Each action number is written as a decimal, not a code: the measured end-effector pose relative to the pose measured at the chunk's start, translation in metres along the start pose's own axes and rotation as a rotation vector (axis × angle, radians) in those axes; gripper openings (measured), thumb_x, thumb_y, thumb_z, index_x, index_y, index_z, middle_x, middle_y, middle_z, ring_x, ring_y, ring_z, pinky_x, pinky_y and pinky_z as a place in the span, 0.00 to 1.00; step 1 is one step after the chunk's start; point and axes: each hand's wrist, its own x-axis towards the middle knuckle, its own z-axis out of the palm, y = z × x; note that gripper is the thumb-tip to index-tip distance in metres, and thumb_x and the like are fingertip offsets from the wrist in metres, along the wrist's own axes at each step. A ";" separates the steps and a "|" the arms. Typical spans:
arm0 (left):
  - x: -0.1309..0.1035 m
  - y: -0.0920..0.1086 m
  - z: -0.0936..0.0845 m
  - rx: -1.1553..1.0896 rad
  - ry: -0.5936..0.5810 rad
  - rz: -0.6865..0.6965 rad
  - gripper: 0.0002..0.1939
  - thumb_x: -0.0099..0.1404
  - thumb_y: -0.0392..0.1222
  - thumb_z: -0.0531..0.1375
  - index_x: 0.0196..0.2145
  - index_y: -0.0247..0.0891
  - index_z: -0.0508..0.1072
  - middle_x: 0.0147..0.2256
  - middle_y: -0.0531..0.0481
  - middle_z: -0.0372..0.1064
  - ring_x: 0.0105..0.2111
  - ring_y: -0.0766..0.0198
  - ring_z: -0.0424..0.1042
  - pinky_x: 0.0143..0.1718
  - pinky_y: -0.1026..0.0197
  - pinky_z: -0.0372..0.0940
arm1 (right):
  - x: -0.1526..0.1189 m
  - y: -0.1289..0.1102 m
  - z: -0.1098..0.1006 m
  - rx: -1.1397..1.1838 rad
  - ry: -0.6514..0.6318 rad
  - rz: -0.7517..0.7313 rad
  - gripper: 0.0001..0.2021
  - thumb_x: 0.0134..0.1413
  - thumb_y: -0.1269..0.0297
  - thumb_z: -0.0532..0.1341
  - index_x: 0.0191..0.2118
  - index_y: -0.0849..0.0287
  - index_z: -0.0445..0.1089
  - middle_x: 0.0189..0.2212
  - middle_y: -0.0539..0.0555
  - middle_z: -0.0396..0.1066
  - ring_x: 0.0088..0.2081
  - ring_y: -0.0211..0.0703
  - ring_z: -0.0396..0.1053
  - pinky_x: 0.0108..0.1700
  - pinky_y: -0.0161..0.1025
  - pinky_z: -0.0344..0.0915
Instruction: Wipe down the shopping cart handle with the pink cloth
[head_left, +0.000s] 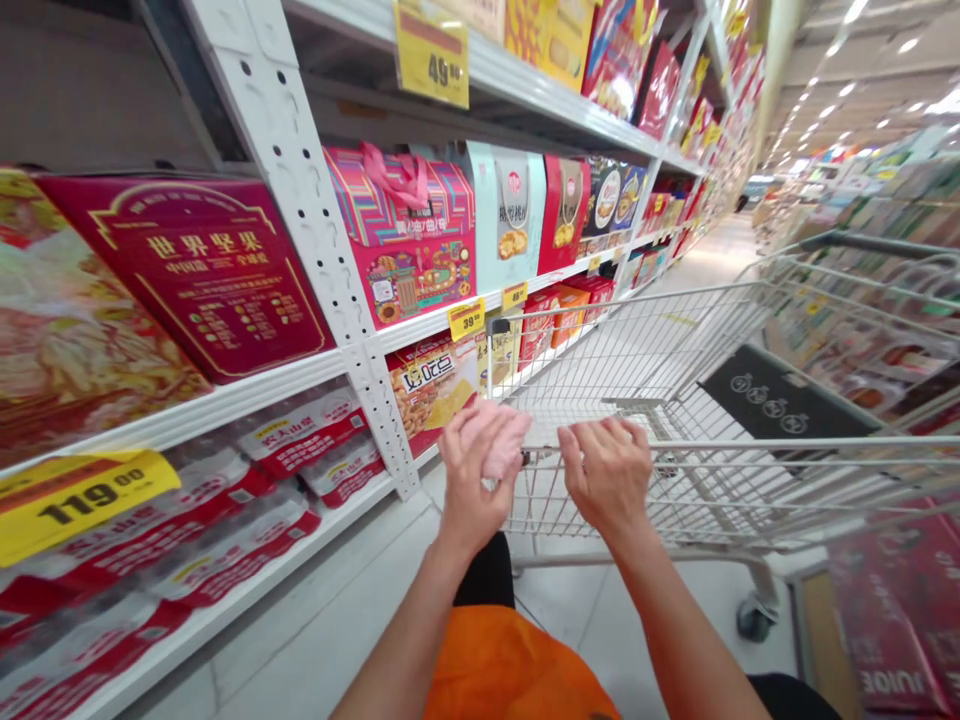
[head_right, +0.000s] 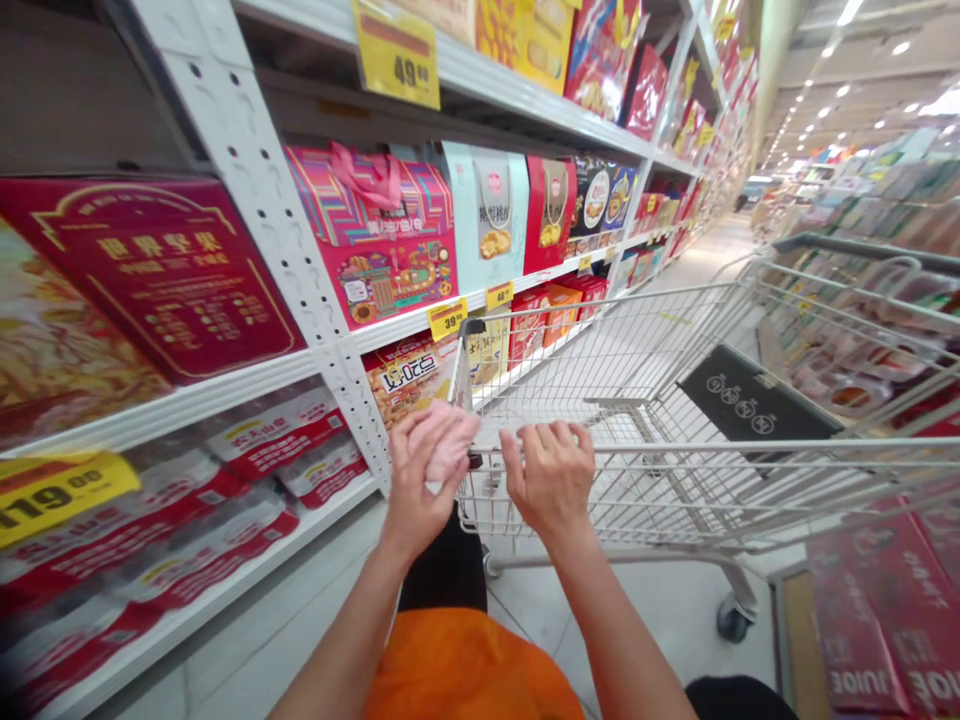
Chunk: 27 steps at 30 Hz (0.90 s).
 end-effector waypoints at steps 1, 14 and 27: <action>0.000 0.002 0.007 0.009 -0.020 0.019 0.23 0.65 0.45 0.64 0.58 0.49 0.72 0.58 0.42 0.60 0.61 0.47 0.61 0.64 0.43 0.57 | 0.002 0.002 0.007 -0.037 0.002 -0.023 0.17 0.66 0.62 0.56 0.24 0.57 0.67 0.20 0.49 0.70 0.28 0.39 0.63 0.40 0.43 0.53; 0.032 -0.023 0.010 -0.306 -0.198 -0.035 0.14 0.69 0.54 0.60 0.40 0.47 0.83 0.43 0.46 0.76 0.52 0.50 0.67 0.61 0.46 0.56 | -0.016 0.031 0.007 -0.007 0.210 -0.213 0.19 0.57 0.70 0.60 0.18 0.56 0.54 0.13 0.44 0.55 0.21 0.35 0.50 0.29 0.41 0.42; 0.082 -0.068 0.069 -0.321 -0.176 0.025 0.20 0.67 0.61 0.59 0.39 0.46 0.82 0.46 0.47 0.77 0.52 0.52 0.68 0.63 0.45 0.51 | -0.031 0.082 -0.010 0.086 0.231 -0.218 0.19 0.56 0.74 0.57 0.17 0.57 0.51 0.13 0.43 0.51 0.21 0.34 0.47 0.31 0.42 0.42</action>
